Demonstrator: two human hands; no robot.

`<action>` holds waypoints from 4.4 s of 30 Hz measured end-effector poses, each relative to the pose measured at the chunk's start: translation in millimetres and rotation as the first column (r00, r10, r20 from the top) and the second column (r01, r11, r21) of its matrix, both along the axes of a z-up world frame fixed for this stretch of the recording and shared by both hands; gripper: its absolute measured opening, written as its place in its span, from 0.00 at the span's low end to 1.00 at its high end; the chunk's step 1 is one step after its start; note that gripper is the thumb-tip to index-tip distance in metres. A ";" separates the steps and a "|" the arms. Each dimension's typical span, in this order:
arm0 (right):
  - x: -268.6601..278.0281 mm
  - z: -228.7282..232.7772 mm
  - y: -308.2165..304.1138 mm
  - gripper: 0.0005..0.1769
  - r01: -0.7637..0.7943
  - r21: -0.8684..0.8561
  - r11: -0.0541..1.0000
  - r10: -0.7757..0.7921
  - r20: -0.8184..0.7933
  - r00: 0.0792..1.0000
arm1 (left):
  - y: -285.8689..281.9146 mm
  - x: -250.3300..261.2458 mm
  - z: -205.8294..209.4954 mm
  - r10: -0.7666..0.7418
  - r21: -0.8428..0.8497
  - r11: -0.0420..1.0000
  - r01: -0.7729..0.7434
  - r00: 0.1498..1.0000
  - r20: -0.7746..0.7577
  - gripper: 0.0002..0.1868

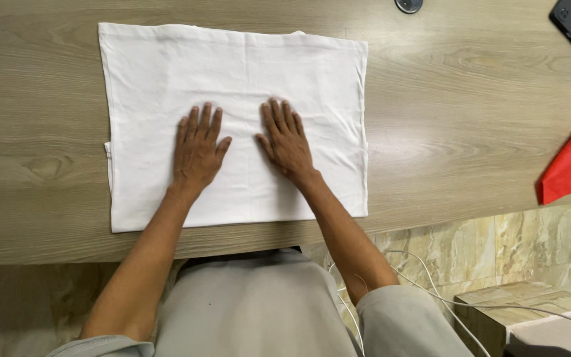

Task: The person folds a white t-shirt on a wooden table, smoothing it out and folding it into a compact rectangle. They then pick up a beige t-shirt with a graphic print and begin to fold it in the same manner.

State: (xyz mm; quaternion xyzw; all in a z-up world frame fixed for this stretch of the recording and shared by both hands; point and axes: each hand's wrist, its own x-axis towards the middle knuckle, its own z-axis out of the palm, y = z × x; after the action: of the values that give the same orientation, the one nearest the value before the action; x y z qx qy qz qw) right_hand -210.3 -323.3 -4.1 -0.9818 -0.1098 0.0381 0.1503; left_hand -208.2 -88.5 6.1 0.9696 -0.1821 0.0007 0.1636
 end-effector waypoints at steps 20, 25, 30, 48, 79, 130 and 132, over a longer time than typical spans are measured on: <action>83.5 1.6 -105.2 0.41 0.300 -0.020 0.954 -0.300 -0.026 0.953 | 70.6 98.5 9.7 0.357 0.016 0.934 -0.357 0.930 -0.087 0.36; 140.5 -9.5 -31.8 0.41 0.021 -0.016 1.000 -0.022 -0.078 0.997 | -12.5 146.3 -2.2 0.006 -0.071 0.997 -0.009 0.999 -0.052 0.36; 161.3 -8.3 -56.3 0.41 -0.038 -0.119 0.992 0.026 -0.102 0.994 | -3.7 168.5 -5.8 -0.039 -0.022 0.999 0.036 0.987 -0.154 0.37; 32.7 -7.4 -97.2 0.42 0.180 -0.033 0.983 -0.181 -0.046 0.982 | 38.2 71.1 4.1 0.205 -0.020 0.978 -0.208 0.973 -0.107 0.38; -95.7 -6.7 -79.4 0.42 0.151 -0.133 0.980 -0.162 -0.078 0.984 | 53.3 -71.2 -12.8 0.201 0.152 0.972 -0.180 0.971 -0.132 0.41; -212.5 -14.0 -69.5 0.42 0.299 -0.041 0.953 -0.298 0.032 0.954 | 99.3 -172.3 -11.4 0.198 0.121 0.975 -0.188 0.977 -0.074 0.36; -216.0 -9.5 -98.9 0.43 0.412 -0.041 0.910 -0.412 0.003 0.911 | 125.5 -175.9 -11.9 0.291 0.082 0.955 -0.285 0.955 -0.063 0.36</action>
State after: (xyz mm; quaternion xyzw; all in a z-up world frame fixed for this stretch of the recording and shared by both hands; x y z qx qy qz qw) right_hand -426.3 -422.3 -13.6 -0.9856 0.1007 0.0104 0.1353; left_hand -384.1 37.1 -5.8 0.9904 -0.0326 -0.0180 0.1333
